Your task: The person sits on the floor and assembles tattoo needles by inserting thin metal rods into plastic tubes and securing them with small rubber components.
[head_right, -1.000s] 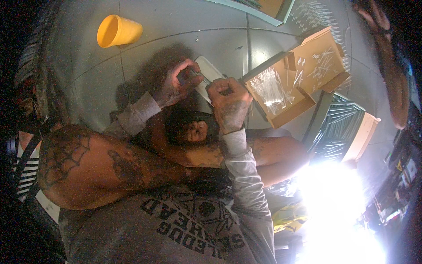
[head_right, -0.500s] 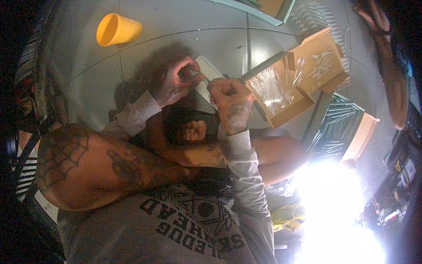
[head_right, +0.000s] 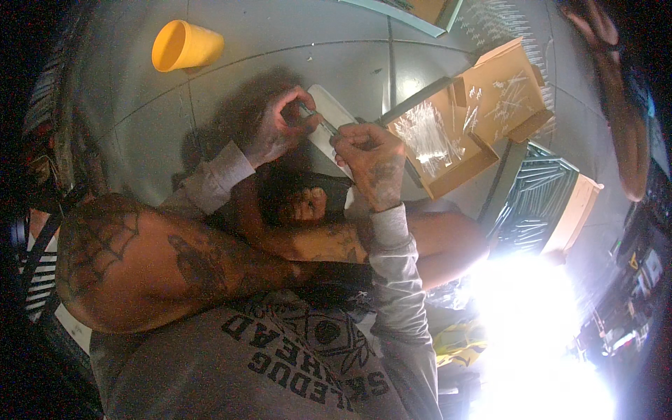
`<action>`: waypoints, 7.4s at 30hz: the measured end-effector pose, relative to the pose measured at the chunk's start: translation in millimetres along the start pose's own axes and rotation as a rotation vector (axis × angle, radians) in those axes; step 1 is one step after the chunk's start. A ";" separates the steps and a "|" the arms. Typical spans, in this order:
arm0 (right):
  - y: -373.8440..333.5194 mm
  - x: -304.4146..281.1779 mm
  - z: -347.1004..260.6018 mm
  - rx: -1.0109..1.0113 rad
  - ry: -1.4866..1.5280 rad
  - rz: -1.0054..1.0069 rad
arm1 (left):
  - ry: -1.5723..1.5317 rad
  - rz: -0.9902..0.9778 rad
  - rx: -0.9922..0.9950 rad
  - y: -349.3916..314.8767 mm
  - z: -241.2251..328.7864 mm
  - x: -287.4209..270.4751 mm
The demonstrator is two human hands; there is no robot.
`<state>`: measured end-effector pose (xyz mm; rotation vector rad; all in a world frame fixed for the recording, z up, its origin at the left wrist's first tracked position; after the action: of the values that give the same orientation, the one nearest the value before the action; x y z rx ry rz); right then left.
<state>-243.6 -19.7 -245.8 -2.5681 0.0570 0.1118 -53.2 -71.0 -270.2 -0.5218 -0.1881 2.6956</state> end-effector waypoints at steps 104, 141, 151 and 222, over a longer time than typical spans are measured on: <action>-16.7 -5.5 -9.4 -0.110 -0.396 0.265 | 0.032 -0.006 -0.004 -2.6 8.9 9.3; -25.1 -16.2 2.4 0.011 -0.170 0.048 | 0.180 0.014 0.011 -0.4 8.3 9.8; -22.6 -22.3 10.2 -0.034 -0.210 0.069 | 0.242 0.195 0.220 -2.1 31.9 -0.4; -34.9 -45.2 23.9 -0.007 -0.245 0.130 | 0.171 0.011 0.044 -2.7 20.2 6.6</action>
<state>-288.0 23.3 -242.9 -2.5367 0.1309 0.4749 -65.7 -67.1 -253.3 -0.7378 -0.0792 2.6427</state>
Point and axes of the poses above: each hand's wrist, its own y-axis towards the middle knuckle, its own x-axis out of the palm, z = x × y, the point moved 8 cm from there along y, towards the middle knuckle, and after that the axes turned 6 degrees about -y, right-handed, at the moved point
